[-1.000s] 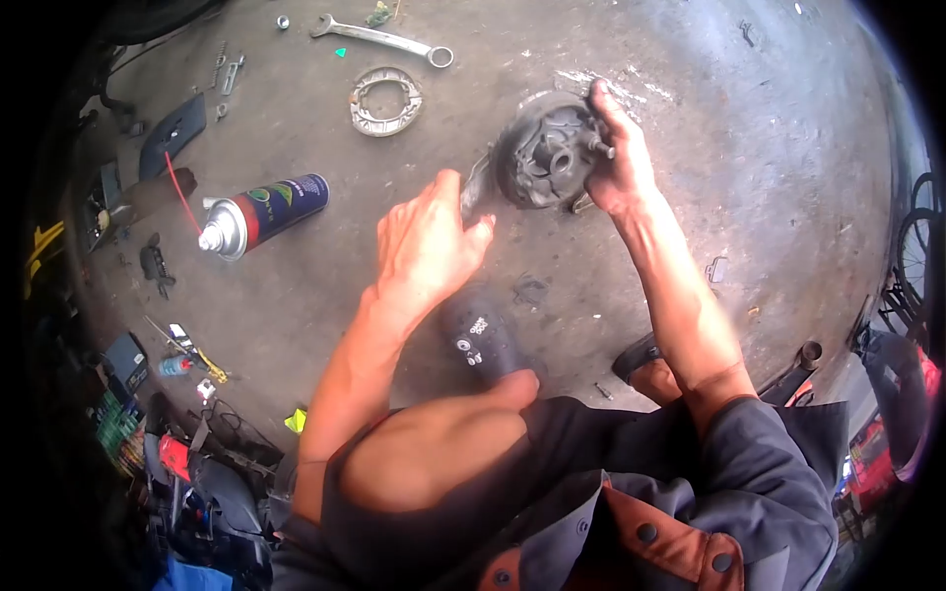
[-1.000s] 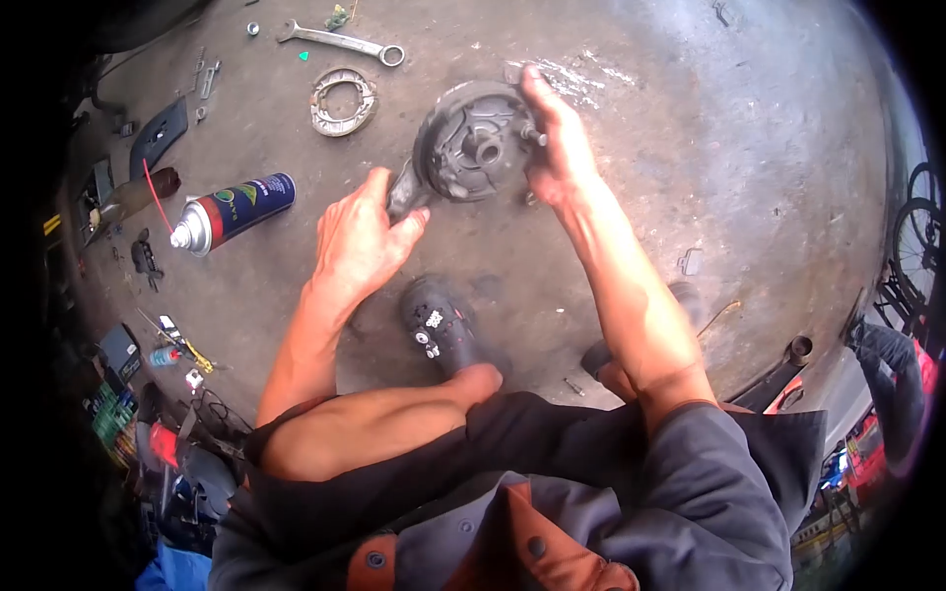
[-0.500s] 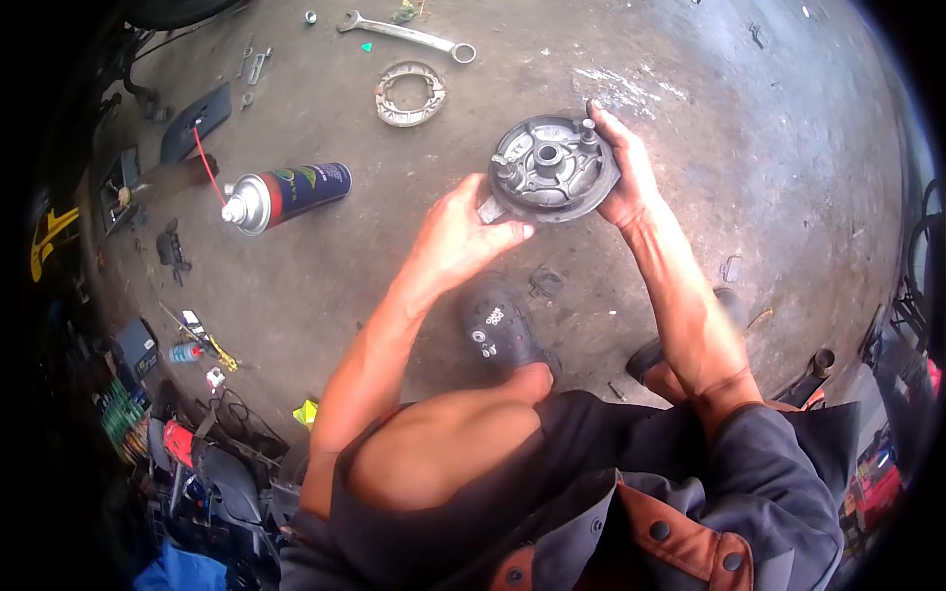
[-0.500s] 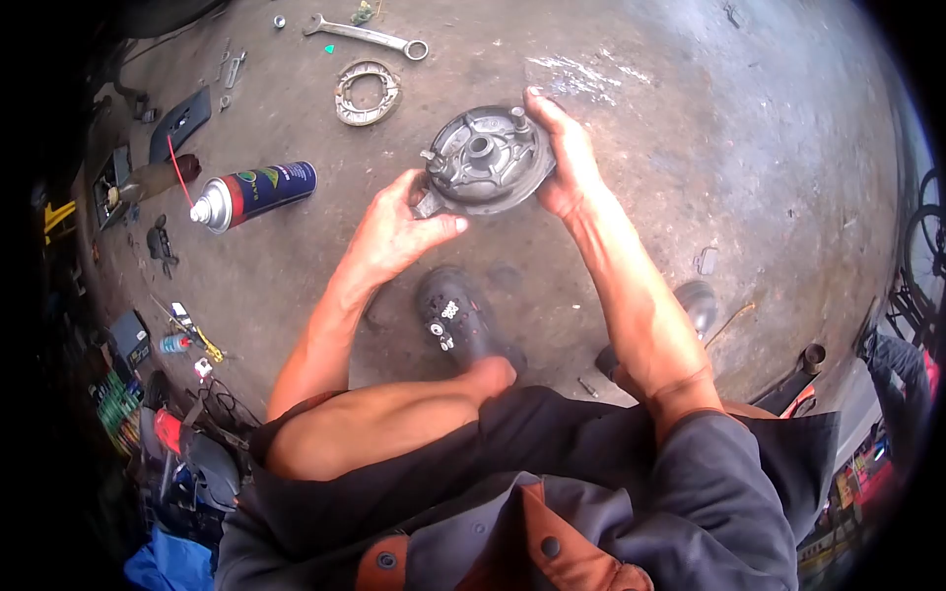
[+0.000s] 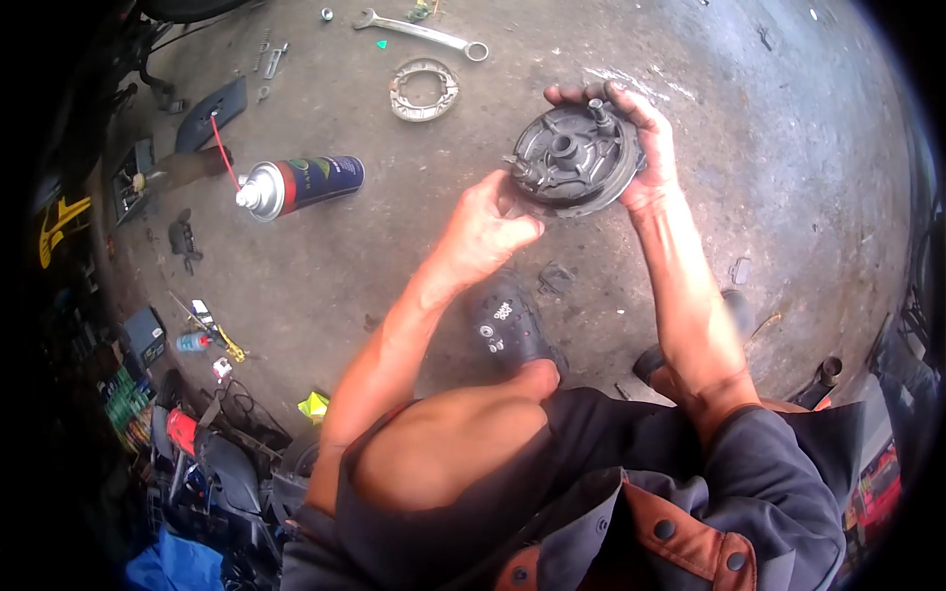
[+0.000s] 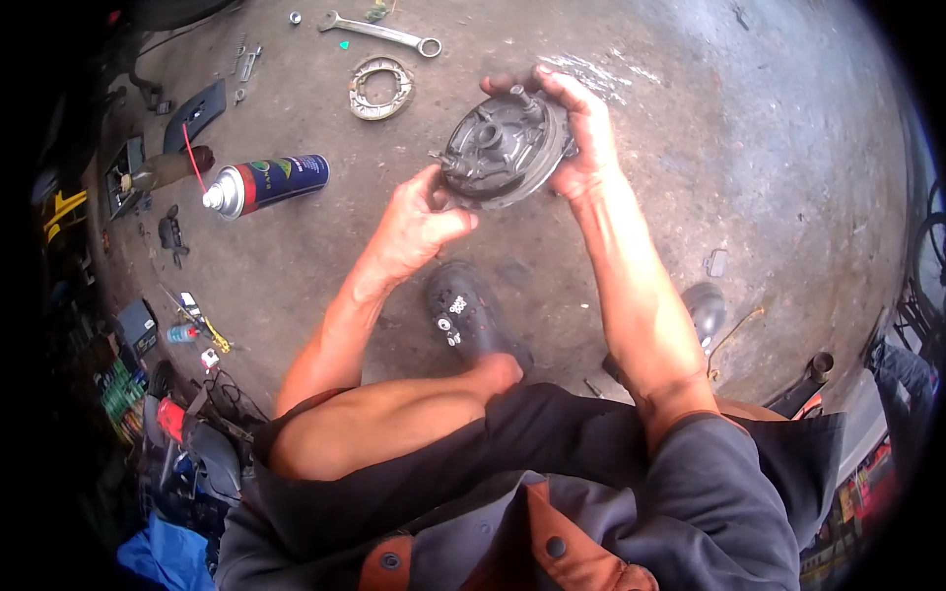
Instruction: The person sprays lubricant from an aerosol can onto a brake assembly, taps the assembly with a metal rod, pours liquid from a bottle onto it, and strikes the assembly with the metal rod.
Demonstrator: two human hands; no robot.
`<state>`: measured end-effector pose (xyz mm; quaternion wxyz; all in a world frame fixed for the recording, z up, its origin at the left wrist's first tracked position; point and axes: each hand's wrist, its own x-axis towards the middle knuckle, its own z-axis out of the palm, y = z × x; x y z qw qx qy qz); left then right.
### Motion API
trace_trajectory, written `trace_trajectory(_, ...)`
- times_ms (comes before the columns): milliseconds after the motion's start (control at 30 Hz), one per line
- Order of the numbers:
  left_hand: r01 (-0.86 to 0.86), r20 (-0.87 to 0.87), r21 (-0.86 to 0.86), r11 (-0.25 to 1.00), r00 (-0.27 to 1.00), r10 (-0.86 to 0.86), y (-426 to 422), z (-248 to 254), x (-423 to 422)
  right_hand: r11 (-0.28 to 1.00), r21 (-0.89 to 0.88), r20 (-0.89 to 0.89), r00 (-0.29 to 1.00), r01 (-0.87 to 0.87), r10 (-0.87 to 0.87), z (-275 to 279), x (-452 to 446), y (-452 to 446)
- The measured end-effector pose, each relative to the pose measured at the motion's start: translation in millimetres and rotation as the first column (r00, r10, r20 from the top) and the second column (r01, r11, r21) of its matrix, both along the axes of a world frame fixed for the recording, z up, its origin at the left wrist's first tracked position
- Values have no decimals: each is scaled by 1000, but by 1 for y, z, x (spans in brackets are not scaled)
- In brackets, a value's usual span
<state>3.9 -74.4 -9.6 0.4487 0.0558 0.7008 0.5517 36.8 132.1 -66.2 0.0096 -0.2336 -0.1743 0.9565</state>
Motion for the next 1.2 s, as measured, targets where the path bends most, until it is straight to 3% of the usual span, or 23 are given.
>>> trace_trajectory(167,-112,-101,-51,992,989,106,-12,-11,-2,973,109,230,957,-204,174,8,-10,9)
trace_trajectory(267,-141,-178,16,990,974,142,-15,-15,0,968,197,356,931,-158,80,28,-12,-5)
trace_trajectory(367,-183,-463,-6,983,872,159,-21,-46,4,938,252,376,917,-236,130,25,-11,-5)
trace_trajectory(467,-135,-380,-72,988,920,98,-20,-31,6,939,284,378,922,-195,77,26,-8,-4)
trace_trajectory(567,-154,91,15,988,984,152,-15,-2,2,949,290,313,949,-126,30,31,5,-5)
trace_trajectory(667,71,-112,71,995,992,-62,-16,6,2,935,354,223,973,-32,-52,35,8,-5)
trace_trajectory(733,77,1,193,978,997,-79,-14,21,2,964,266,187,981,-7,-44,22,10,-4)
trace_trajectory(767,86,-67,197,977,995,-74,-13,21,4,951,308,185,981,-8,-52,29,11,-6)
trace_trajectory(800,96,-121,205,974,990,-72,-11,17,6,921,390,237,969,-23,-76,38,8,-7)
trace_trajectory(900,-5,-77,282,960,997,27,-5,10,17,884,391,348,930,-256,115,48,0,10)
trace_trajectory(1000,10,-229,81,997,973,8,-3,24,8,912,246,308,918,-330,249,53,-9,19)
trace_trajectory(1033,44,-427,-92,995,901,-80,-2,34,5,905,292,321,923,-309,211,53,-9,16)
trace_trajectory(1133,127,-388,-384,915,877,-284,0,56,-8,891,312,353,911,-329,213,45,-9,9)
trace_trajectory(1200,103,-537,-356,929,790,-294,-5,42,-5,905,260,344,908,-337,239,37,-3,4)
